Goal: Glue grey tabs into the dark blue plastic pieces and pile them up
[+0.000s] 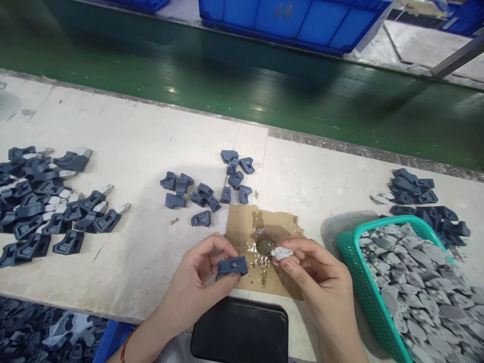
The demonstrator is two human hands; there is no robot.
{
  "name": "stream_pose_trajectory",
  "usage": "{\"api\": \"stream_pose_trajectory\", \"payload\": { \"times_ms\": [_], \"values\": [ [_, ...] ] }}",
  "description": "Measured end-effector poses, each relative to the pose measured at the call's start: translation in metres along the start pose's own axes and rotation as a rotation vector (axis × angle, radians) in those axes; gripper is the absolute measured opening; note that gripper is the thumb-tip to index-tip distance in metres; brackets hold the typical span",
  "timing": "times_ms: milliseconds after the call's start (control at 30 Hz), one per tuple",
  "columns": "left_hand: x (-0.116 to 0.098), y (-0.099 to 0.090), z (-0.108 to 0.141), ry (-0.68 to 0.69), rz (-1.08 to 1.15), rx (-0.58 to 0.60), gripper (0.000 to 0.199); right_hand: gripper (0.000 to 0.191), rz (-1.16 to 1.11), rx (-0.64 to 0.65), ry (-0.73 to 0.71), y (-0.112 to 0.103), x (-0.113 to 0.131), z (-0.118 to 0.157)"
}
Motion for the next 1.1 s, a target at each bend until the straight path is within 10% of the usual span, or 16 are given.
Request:
{"api": "stream_pose_trajectory", "payload": {
  "times_ms": [1100],
  "values": [
    [0.004,0.004,0.007,-0.104,-0.481,0.162,0.033,0.015,-0.017,0.158,-0.074,0.017,0.008,0.002]
  ]
}}
Point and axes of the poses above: each hand's wrist, its own z-axis away from the middle knuckle, its own y-axis out of the palm, x = y × z, the point moved 1 cm from there along -z, towards the middle knuckle
